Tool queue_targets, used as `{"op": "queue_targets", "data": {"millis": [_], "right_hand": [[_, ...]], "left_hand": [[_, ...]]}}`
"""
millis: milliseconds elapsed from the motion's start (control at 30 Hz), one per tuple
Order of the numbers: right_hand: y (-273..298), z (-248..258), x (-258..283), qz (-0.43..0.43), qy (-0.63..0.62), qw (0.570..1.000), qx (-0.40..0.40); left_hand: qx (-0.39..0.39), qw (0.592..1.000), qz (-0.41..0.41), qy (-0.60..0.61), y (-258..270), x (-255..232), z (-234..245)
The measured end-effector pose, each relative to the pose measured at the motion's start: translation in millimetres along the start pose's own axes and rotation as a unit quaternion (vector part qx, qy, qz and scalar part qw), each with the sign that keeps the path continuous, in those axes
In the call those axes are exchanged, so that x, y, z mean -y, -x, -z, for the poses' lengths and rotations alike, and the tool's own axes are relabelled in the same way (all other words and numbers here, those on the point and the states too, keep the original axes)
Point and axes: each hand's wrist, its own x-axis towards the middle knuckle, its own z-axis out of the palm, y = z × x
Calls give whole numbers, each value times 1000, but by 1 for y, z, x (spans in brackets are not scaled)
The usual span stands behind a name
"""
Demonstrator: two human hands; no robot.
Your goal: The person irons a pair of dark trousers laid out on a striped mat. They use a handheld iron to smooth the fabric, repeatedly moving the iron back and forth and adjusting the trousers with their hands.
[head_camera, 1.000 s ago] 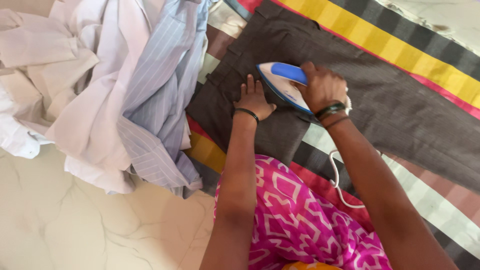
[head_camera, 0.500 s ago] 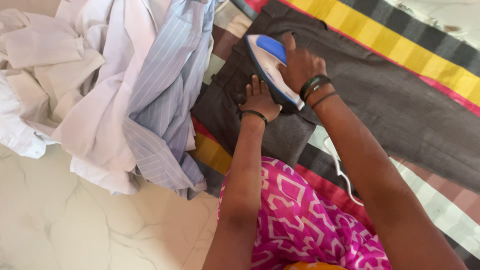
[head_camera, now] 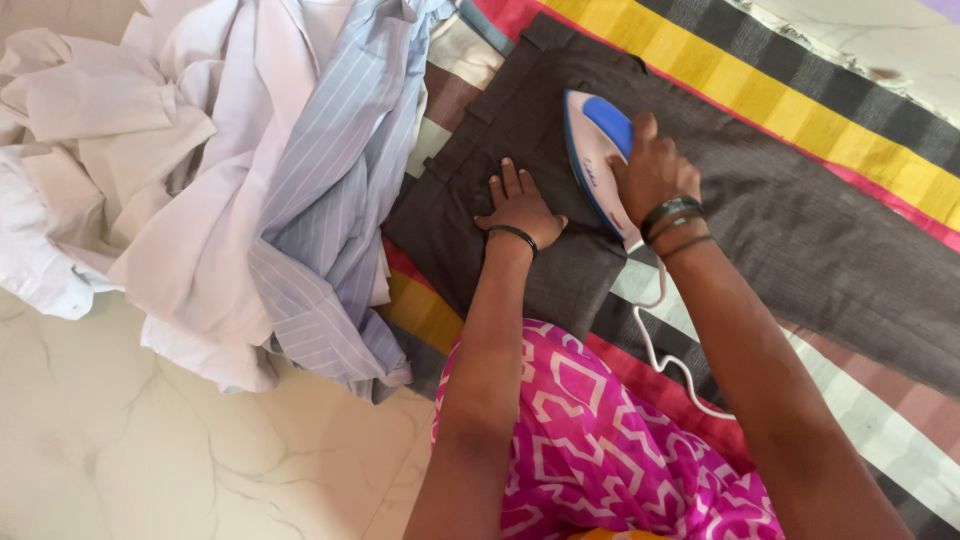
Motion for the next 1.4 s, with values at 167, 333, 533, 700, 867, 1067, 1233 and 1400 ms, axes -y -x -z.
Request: {"op": "queue_targets", "data": {"millis": [167, 333, 533, 700, 867, 1067, 1233, 1400], "right_hand": [[-42, -3, 23, 94, 35, 995, -1], [-86, -10, 61, 80, 19, 997, 5], [-98, -13, 67, 40, -2, 998, 39], [-57, -4, 27, -2, 12, 999, 49], [-15, 7, -56, -115, -3, 993, 41], [31, 14, -154, -185, 22, 983, 2], [40, 15, -140, -143, 27, 989, 19], [15, 0, -67, 8, 6, 1000, -2]], "left_hand": [[-36, 998, -15, 44, 6, -1, -1], [-20, 1000, 11, -10, 6, -15, -2], [-9, 999, 24, -27, 6, -16, -5], [3, 999, 17, -32, 3, -13, -4], [12, 1000, 18, -21, 5, -14, 0], [12, 1000, 18, -14, 12, -15, 6], [16, 999, 22, -17, 12, -18, 7], [9, 1000, 18, -19, 11, -15, 4]]}}
